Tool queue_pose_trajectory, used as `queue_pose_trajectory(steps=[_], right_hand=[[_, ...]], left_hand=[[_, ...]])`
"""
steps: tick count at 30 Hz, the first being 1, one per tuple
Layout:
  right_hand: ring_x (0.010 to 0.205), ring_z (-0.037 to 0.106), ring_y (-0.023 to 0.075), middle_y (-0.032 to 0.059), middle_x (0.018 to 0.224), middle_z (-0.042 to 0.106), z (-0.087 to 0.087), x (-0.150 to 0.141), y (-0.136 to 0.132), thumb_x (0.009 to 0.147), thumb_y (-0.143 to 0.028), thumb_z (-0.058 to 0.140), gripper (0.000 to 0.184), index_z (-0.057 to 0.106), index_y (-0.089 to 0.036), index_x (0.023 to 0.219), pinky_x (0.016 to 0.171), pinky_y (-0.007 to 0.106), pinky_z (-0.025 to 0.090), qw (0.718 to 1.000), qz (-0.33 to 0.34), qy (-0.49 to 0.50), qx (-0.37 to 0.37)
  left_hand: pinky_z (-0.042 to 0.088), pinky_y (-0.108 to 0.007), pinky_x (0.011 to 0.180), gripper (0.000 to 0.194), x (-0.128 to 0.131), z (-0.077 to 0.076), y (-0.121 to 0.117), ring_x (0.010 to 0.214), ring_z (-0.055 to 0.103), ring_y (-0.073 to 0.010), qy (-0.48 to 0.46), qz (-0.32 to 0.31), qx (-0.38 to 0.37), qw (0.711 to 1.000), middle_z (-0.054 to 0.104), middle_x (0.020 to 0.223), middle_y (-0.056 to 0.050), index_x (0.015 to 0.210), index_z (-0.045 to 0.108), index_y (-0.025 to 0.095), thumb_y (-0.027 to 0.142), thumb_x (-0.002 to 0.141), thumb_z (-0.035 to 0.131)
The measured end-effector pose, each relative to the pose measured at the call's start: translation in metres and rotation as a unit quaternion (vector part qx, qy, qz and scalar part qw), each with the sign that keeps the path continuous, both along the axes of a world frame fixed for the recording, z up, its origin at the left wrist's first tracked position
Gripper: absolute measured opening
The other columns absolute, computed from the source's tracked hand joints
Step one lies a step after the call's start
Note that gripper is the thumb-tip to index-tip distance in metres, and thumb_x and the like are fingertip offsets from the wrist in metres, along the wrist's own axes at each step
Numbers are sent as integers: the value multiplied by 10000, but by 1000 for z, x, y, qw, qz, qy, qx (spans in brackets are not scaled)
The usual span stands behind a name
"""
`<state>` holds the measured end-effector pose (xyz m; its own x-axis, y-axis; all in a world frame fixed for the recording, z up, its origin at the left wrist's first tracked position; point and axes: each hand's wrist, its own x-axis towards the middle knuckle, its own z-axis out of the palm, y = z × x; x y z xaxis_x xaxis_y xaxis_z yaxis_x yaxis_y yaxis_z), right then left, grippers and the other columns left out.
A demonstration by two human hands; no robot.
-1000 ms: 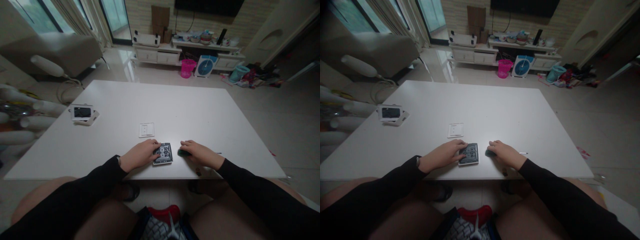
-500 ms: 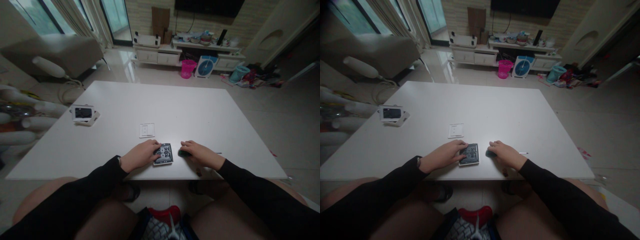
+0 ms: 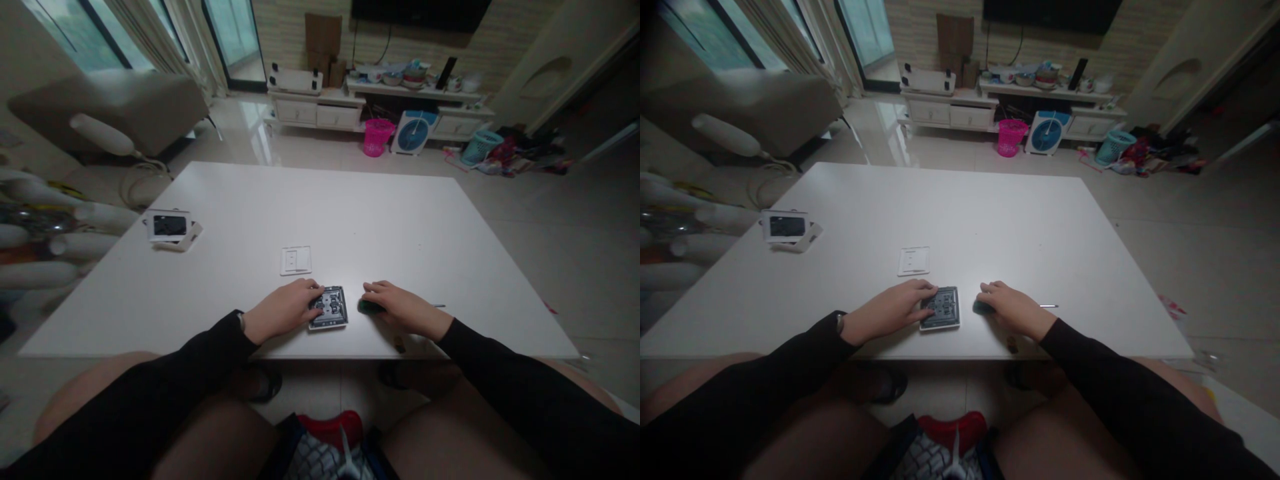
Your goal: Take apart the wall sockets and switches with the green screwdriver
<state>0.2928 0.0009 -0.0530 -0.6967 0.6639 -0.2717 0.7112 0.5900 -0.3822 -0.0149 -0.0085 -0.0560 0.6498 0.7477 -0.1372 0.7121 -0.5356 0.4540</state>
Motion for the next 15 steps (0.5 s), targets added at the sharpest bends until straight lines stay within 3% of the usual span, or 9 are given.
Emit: queue_pose_trajectory(steps=[15], right_hand=[[1327, 557, 331, 172, 1445, 608, 2, -1, 0, 899, -2, 526, 411, 701, -181, 1225, 1074, 502, 514, 1000, -2, -22, -12]], left_hand=[[539, -459, 1051, 386, 1, 0, 0, 1197, 647, -299, 8, -2, -4, 1000, 662, 1303, -148, 1344, 632, 149, 337, 1007, 636]])
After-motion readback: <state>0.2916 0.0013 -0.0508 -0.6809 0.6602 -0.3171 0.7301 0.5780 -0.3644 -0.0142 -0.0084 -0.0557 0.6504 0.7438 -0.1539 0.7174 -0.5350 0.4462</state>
